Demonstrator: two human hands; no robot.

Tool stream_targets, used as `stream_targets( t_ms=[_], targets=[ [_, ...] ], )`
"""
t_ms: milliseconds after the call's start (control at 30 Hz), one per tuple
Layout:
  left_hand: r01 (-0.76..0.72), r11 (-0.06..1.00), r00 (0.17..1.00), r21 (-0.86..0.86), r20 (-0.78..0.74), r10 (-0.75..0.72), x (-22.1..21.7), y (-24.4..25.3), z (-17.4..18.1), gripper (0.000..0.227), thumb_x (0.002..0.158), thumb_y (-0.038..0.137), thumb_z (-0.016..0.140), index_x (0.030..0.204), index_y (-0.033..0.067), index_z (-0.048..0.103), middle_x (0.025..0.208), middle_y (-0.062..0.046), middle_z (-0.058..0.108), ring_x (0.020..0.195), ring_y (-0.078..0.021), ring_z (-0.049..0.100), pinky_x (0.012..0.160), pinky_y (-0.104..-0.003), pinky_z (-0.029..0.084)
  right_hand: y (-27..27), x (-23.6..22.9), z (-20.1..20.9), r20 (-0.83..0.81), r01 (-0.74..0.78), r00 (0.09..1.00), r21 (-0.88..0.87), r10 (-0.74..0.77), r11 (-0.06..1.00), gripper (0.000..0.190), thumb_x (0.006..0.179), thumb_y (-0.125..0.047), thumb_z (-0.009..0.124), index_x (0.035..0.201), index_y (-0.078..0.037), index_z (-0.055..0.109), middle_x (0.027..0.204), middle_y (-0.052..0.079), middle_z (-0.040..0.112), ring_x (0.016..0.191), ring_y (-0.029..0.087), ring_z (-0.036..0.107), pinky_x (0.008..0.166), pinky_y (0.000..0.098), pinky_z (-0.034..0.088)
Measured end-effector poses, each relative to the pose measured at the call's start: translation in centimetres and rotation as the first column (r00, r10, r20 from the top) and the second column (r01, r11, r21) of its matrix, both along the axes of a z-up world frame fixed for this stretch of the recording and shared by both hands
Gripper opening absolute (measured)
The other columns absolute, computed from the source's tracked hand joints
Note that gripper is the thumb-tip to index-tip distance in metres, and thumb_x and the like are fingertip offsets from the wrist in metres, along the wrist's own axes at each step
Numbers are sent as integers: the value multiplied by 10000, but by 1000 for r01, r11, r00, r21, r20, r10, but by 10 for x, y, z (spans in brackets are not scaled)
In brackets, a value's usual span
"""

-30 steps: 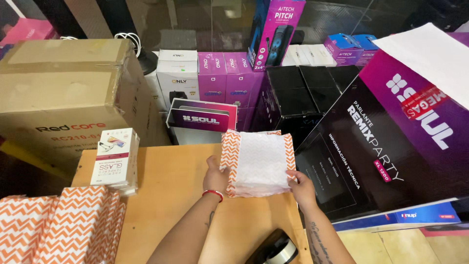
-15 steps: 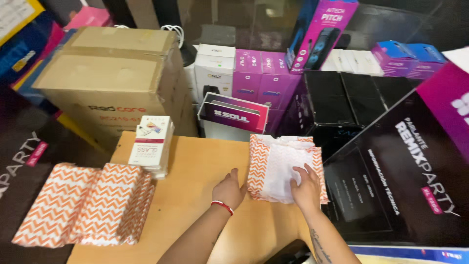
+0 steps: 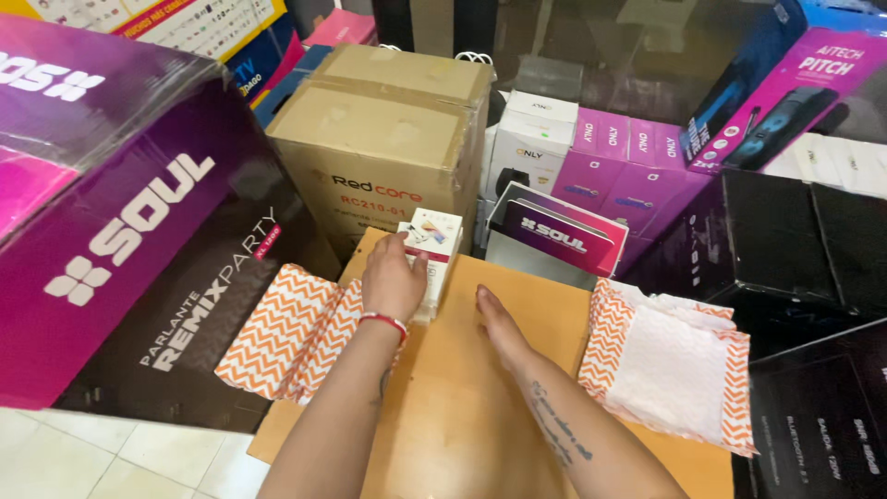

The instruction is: The person wraps small rectangular boxes in orange and white chevron-patterned paper. They fold the paper around each box, tuck the ends, and place the wrapped items on a stack. The person repeats this process for several boxes on a table surrounded by larger product boxes.

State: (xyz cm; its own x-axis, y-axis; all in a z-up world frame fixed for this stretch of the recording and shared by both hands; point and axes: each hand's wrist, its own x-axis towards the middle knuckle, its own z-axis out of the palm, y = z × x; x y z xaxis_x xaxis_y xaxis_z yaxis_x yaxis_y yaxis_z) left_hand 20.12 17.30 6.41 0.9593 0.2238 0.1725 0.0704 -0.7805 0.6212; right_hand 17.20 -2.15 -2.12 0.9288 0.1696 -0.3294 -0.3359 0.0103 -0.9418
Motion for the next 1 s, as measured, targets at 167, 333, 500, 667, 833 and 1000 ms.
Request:
stream_targets(
  t_ms=[167,333,500,667,833,1000],
  targets=[
    [0,999,962,-53,-274,-15,87,55,-46,776,1016,613,481,1495,3,469,1546,-264,443,1438,-431,463,1175,-526,396,61,42,15,-160,133,983,301,-87,944,902,1049,-727,252,1680,-133,2,1736,191,-87,1594,378,-114,1230,643,-69],
    [123,991,821,-57,-555,-134,95,58,-24,1123,922,896,87,1507,23,482,1568,-225,487,1502,-347,411,1261,-516,232,116,19,111,-232,262,957,443,-173,858,936,998,-772,234,1676,-178,-20,1734,168,-118,1596,362,-110,1258,595,-108],
    [210,956,658,-207,-693,-295,33,47,73,1097,927,802,57,1531,-19,464,1623,-224,412,1547,-316,338,1308,-450,195,130,46,63,-320,239,941,385,-115,891,961,925,-861,269,1643,-224,305,1693,139,315,1572,368,249,1287,558,175],
    [191,973,658,-126,-719,-222,78,73,0,1104,939,810,-1,1572,-21,358,1631,-226,381,1539,-335,342,1276,-473,254,147,55,50,-314,221,945,398,-95,890,971,907,-879,291,1627,-230,351,1659,138,383,1546,377,310,1270,563,216],
    [114,992,701,-61,-702,-124,108,89,-45,1096,934,858,44,1557,6,340,1565,-239,450,1494,-379,400,1235,-532,294,157,62,39,-353,244,931,422,-89,873,928,929,-856,304,1609,-230,392,1625,142,437,1510,387,380,1240,593,279],
    [37,999,830,-17,-557,-40,113,103,-38,751,1012,656,365,1477,78,481,1501,-176,522,1386,-385,532,1124,-536,455,162,50,61,-314,211,944,340,-101,916,903,953,-823,278,1640,-239,313,1685,123,336,1559,379,279,1269,597,179]
  ],
)
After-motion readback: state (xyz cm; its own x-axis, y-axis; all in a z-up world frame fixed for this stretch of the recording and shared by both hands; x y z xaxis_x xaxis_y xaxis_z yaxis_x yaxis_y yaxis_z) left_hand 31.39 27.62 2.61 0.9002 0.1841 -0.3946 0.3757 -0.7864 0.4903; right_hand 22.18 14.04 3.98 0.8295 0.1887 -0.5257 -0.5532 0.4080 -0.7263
